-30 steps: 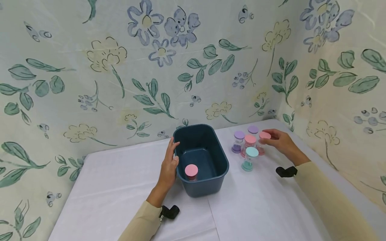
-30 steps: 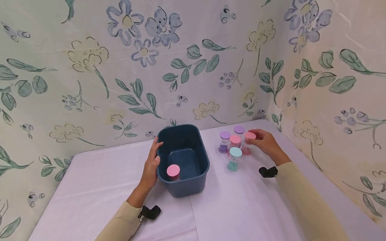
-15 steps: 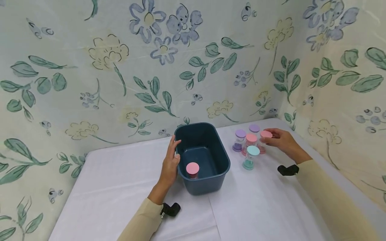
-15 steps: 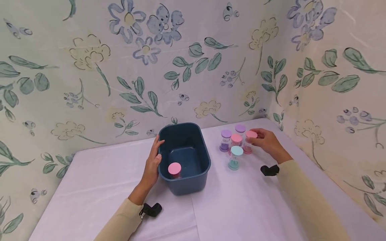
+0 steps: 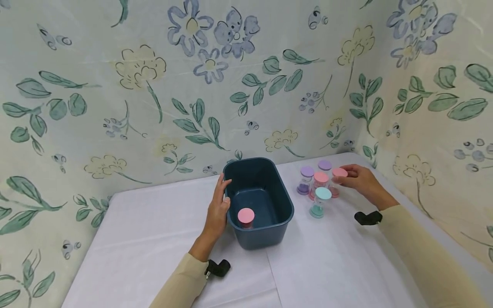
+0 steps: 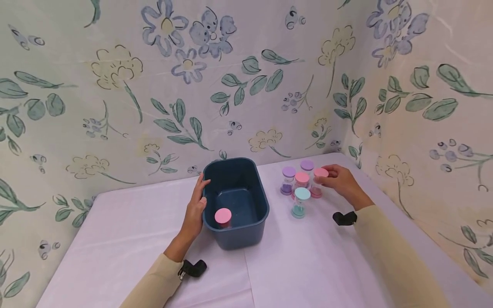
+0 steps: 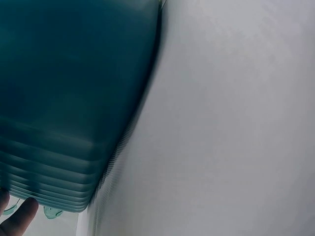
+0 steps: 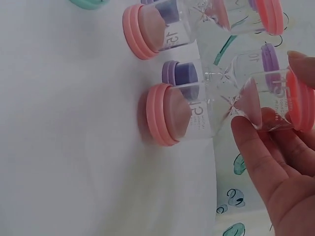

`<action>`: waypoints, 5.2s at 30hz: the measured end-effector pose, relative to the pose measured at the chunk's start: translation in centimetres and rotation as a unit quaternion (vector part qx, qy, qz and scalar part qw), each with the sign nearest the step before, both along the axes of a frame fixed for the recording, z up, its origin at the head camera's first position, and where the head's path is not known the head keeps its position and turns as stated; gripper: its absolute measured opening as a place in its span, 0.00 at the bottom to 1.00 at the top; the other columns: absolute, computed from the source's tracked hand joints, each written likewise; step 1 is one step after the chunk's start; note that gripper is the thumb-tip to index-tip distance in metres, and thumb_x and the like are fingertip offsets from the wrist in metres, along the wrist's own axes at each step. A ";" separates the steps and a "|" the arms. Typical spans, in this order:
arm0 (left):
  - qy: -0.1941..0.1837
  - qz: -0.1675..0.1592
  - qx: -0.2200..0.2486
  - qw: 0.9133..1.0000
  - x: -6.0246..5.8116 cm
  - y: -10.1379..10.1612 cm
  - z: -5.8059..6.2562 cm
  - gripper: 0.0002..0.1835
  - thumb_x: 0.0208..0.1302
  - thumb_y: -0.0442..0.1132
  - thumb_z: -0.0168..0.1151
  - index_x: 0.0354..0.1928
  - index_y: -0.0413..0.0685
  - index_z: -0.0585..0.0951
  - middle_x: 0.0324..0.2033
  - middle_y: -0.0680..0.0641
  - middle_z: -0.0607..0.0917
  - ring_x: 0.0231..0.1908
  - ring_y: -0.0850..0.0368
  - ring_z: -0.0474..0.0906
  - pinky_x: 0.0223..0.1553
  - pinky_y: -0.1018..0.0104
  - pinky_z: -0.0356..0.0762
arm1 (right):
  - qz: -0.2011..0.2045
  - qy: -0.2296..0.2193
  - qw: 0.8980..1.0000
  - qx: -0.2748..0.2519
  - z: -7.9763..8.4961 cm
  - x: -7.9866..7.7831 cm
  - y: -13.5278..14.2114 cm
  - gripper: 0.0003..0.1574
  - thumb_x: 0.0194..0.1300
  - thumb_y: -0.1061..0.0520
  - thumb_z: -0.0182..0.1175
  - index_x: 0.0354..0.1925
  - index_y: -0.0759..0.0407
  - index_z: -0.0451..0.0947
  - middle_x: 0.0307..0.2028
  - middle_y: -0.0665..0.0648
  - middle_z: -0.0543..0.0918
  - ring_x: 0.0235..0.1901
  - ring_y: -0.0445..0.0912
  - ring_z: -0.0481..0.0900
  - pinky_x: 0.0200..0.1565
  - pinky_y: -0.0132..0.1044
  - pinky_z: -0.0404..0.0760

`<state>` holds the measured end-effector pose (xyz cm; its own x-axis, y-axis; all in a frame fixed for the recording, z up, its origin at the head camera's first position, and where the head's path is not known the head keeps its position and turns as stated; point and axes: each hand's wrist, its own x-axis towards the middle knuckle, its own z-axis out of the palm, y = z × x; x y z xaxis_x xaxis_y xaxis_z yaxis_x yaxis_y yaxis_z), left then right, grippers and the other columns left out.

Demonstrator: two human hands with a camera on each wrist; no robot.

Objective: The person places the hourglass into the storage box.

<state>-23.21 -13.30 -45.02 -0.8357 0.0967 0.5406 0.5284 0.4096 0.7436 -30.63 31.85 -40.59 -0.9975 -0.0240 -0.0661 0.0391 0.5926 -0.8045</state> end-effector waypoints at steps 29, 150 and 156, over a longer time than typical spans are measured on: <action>0.012 -0.001 -0.004 1.000 -0.5 -0.2 -0.1 0.30 0.72 0.57 0.32 0.72 0.57 0.59 0.76 0.49 0.47 0.74 0.51 0.44 0.63 0.31 0.52 | 0.006 0.061 0.997 0.037 6.1 2.0 -0.9 0.51 0.58 0.35 0.63 0.68 0.62 0.60 0.60 0.70 0.73 0.58 0.63 0.71 0.58 0.63 0.68; -0.013 0.005 -0.010 1.000 0.0 -0.2 0.2 0.28 0.71 0.52 0.35 0.71 0.56 0.61 0.76 0.54 0.47 0.74 0.50 0.45 0.62 0.33 0.56 | 0.360 0.061 0.931 -0.018 6.7 0.5 -23.0 0.28 0.54 0.51 0.71 0.52 0.55 0.76 0.48 0.51 0.82 0.46 0.48 0.80 0.51 0.44 0.80; -0.011 0.000 -0.005 1.000 0.0 -0.3 0.2 0.28 0.72 0.52 0.34 0.71 0.56 0.61 0.76 0.53 0.47 0.74 0.49 0.46 0.61 0.32 0.56 | 0.369 0.065 0.927 -0.019 6.1 0.4 -23.3 0.27 0.54 0.52 0.71 0.52 0.55 0.77 0.48 0.52 0.82 0.48 0.47 0.80 0.56 0.50 0.76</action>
